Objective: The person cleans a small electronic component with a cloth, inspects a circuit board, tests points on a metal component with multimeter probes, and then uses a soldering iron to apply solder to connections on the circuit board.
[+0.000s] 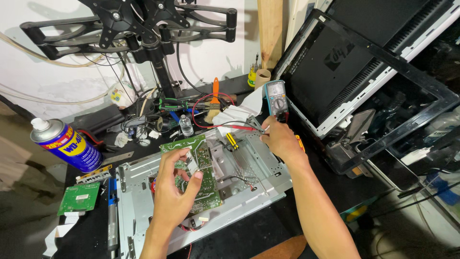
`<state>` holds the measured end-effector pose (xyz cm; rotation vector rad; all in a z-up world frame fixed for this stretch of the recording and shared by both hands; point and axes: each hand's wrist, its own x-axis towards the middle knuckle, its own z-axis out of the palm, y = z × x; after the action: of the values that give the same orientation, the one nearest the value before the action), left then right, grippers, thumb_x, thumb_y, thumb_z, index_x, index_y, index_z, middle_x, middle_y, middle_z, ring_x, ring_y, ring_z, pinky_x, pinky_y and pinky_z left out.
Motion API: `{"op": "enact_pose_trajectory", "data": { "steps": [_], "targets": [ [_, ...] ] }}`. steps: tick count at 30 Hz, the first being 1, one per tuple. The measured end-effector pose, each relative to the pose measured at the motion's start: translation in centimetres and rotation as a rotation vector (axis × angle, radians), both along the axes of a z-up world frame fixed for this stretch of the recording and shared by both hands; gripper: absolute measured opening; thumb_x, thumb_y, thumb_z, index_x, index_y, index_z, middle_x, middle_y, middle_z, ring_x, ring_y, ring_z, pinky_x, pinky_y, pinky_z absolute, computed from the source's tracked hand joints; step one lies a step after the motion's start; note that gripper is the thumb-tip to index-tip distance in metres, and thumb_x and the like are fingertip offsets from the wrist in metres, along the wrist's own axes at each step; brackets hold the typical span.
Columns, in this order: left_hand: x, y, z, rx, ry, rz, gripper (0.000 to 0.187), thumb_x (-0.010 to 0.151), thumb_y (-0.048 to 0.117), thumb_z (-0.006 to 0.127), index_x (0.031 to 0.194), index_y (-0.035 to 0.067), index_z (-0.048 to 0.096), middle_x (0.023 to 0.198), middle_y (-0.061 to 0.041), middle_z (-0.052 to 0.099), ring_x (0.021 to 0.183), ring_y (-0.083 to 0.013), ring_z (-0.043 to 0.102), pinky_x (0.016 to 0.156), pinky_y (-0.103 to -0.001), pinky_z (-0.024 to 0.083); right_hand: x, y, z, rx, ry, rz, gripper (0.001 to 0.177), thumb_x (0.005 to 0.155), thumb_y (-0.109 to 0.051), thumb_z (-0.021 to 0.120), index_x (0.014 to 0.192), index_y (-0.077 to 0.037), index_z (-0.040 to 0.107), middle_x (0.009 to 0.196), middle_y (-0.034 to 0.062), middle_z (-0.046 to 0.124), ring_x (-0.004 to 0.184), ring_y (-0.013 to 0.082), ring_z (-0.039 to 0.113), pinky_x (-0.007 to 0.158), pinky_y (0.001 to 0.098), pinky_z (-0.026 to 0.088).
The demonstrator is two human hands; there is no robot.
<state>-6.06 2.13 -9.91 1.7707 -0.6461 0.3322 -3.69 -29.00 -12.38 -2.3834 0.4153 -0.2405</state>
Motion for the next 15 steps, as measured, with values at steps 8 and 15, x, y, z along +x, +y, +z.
{"op": "enact_pose_trajectory", "data": {
  "steps": [8, 15],
  "targets": [
    [0.0, 0.1, 0.2, -0.033, -0.024, -0.008, 0.05, 0.086, 0.009, 0.073, 0.132, 0.003, 0.057, 0.128, -0.013, 0.057, 0.108, -0.0189, 0.058, 0.071, -0.028, 0.053, -0.7, 0.4, 0.7, -0.064, -0.208, 0.014, 0.017, 0.086, -0.005, 0.072, 0.102, -0.002, 0.069, 0.098, 0.0168, 0.076, 0.096, 0.0351, 0.072, 0.084, 0.0411, 0.055],
    [-0.1, 0.3, 0.6, -0.02, -0.03, 0.0, 0.052, 0.085, 0.008, 0.074, 0.133, 0.004, 0.057, 0.127, -0.011, 0.058, 0.11, -0.0175, 0.058, 0.071, -0.027, 0.053, 1.6, 3.5, 2.4, -0.046, -0.668, 0.332, 0.014, 0.092, 0.006, 0.062, 0.105, 0.0, 0.065, 0.102, 0.0193, 0.066, 0.091, 0.0374, 0.065, 0.081, 0.0415, 0.053]
  ]
}}
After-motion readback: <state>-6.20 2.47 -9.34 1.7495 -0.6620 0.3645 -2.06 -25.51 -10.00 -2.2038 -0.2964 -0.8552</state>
